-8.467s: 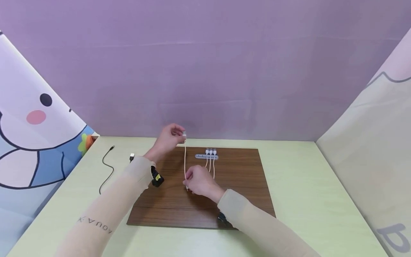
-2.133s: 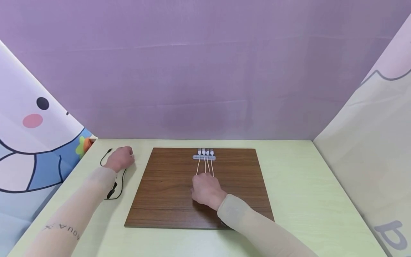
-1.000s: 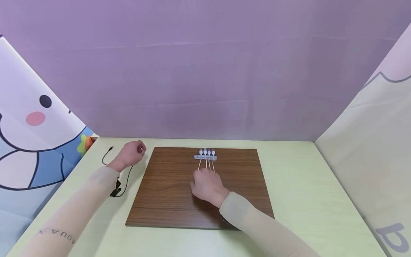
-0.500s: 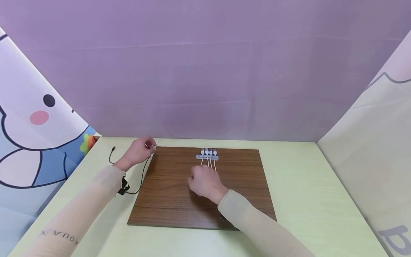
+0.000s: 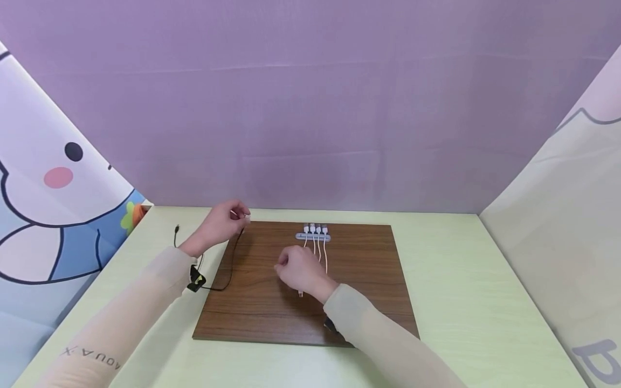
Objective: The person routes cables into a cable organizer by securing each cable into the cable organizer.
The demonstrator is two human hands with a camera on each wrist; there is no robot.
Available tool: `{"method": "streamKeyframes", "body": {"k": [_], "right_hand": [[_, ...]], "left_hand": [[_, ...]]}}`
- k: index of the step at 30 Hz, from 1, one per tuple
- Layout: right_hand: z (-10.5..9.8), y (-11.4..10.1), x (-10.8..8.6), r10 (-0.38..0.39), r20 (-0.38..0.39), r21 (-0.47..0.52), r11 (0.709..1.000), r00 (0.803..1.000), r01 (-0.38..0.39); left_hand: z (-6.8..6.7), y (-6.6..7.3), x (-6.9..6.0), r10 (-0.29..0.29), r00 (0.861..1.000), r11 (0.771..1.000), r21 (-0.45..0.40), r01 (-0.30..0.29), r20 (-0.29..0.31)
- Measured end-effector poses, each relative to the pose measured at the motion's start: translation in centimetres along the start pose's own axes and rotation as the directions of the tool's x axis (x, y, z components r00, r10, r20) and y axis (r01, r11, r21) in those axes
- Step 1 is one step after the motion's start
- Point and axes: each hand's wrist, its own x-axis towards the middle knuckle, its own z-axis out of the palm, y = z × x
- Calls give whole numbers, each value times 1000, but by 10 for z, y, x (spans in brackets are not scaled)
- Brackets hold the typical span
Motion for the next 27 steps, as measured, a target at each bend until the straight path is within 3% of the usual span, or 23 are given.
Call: {"method": "streamKeyframes", "body": {"k": [13,21,27], "right_hand": [[13,-9,9,-16,-1,179,984,1000,16],[21,-5,11,50,45,380,923,998,-64],[25,-6,9,74,58,441,893,996,-92]], "left_hand": [[11,25,0,15,1000,992,-128,-16,-12],[17,41,-1,13,1000,984,-175,-18,-26],[23,44,4,11,1000,975,-222,-11,2]]}}
